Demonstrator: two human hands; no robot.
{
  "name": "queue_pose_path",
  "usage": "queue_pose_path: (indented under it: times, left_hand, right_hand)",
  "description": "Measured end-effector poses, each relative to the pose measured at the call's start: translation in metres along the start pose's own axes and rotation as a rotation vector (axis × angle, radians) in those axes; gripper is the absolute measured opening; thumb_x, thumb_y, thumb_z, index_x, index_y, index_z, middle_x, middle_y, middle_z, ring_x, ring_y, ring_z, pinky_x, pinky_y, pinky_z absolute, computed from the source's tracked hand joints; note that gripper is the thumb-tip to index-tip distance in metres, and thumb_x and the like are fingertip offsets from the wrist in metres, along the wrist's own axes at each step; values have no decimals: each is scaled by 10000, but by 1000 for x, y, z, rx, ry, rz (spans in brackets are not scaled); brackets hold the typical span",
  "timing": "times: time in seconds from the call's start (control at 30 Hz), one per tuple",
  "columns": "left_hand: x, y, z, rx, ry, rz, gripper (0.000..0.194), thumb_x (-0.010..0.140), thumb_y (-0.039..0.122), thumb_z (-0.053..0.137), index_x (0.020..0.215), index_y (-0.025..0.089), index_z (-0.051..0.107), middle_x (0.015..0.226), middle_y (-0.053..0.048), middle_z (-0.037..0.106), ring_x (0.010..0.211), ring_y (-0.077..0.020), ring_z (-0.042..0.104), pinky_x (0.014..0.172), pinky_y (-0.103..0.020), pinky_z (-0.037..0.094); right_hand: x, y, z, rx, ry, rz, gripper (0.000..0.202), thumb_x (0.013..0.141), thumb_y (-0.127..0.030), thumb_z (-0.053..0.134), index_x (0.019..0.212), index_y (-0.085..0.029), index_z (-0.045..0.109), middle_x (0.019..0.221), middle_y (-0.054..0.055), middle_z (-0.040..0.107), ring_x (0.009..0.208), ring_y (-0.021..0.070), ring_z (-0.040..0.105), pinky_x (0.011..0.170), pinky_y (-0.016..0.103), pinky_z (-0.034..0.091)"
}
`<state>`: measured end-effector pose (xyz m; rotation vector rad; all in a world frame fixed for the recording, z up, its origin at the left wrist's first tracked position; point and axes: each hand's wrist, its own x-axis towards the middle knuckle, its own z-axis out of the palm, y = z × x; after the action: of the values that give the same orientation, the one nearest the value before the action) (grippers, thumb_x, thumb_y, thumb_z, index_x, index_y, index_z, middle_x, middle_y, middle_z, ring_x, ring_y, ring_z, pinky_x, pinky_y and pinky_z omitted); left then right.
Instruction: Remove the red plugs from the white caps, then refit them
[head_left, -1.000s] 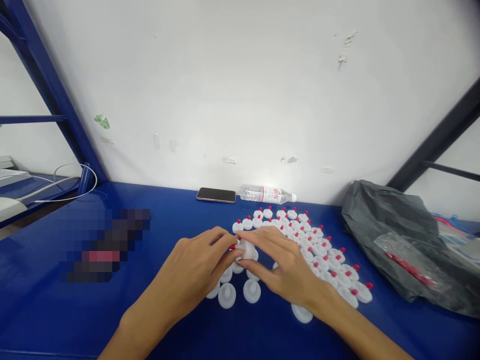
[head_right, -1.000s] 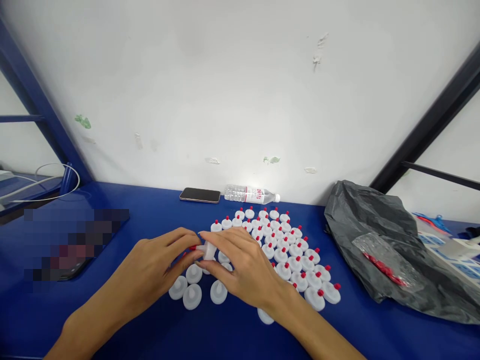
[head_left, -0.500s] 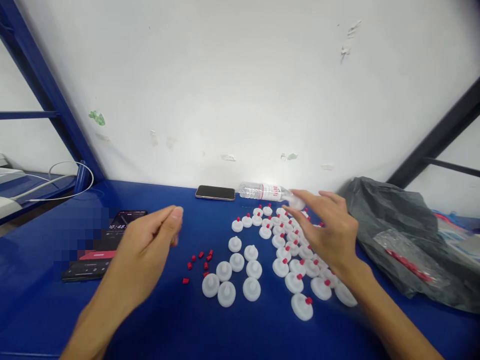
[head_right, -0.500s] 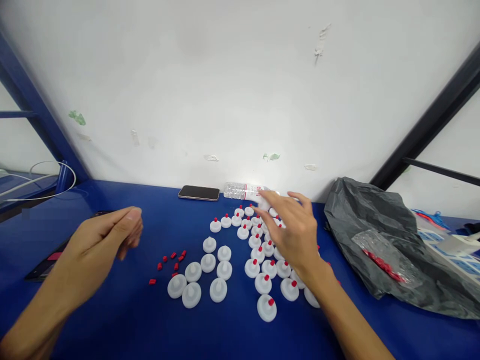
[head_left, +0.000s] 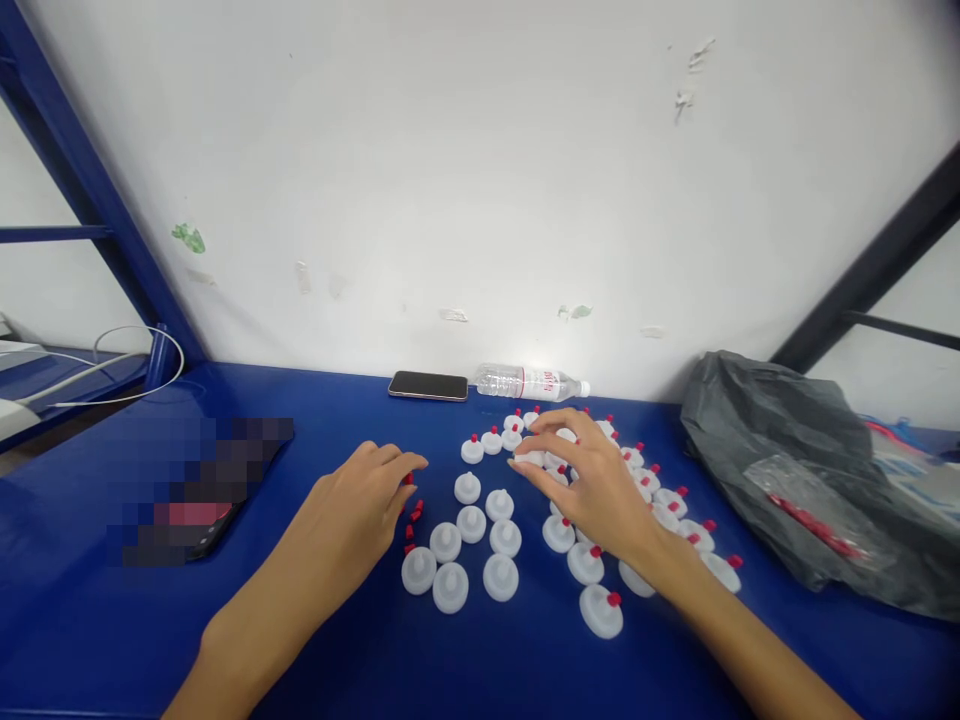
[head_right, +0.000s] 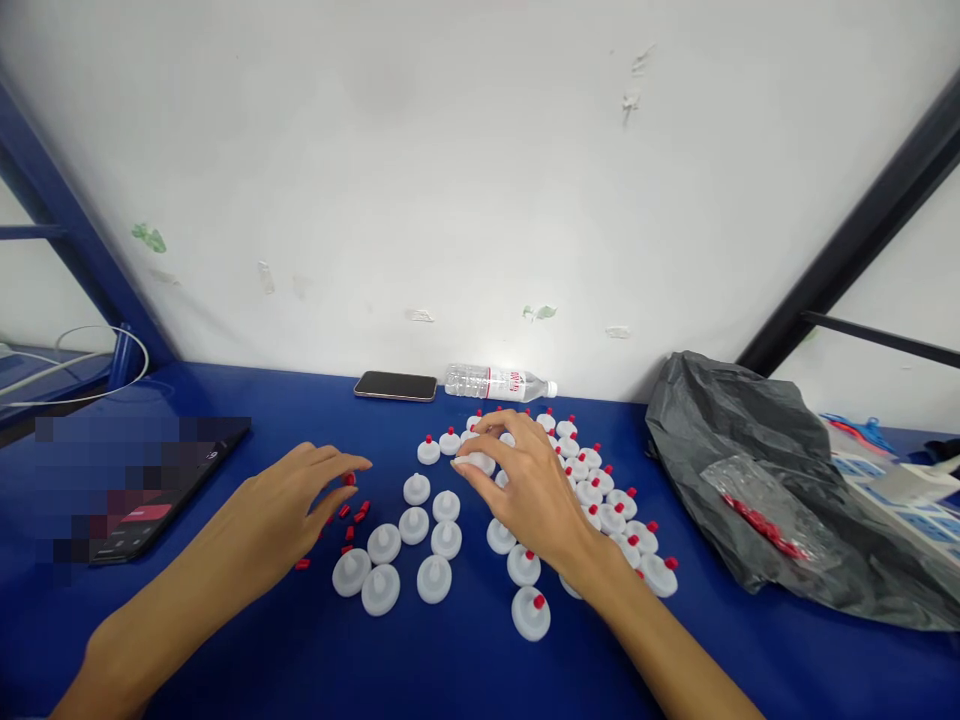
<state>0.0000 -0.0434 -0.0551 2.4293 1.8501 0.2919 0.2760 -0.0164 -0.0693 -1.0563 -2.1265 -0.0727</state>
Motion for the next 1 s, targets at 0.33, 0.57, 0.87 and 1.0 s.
queue_pose_path:
  times: [0.33,0.57,0.87,1.0]
  left_hand:
    - [2,0,5,94,-98,91,418,979,11,402,1095,225,742,1114,-76,727,1071,-266,615,732,-339,519]
    - [3,-8,13,105,-142,173,506,867,-92,367,1078,200,723,1125,-91,701,1035,-284,586,788,-385,526]
    - [0,-11,16,59,-141,175,520,857,-85,351,1084,222,704,1053,-79,704,1005,-268,627,770,-366,511]
    - [0,-8,13,55,-134,161,500,862,-75,377,1071,231,713,1030,-77,706,995,-250,643,766,-335,505]
  right_hand:
    - [1,4,9,10,-195,30,51,968,-241,699,1005,-254,732,905,7,771,848,212,684,976,471,471]
    - [0,2,8,23,-294,11,141,1013,-258,632,1103,-282,738,1028,-22,803,1081,232,710,1081,469,457]
    - [3,14,-4,-105,-192,117,212,1037,-295,568,1112,-214,749,1071,63,793,1004,275,706,999,514,472]
    - [1,23,3,-123,-223,106,154,971,-253,667,1076,-226,775,1034,71,799,1037,308,697,961,505,497]
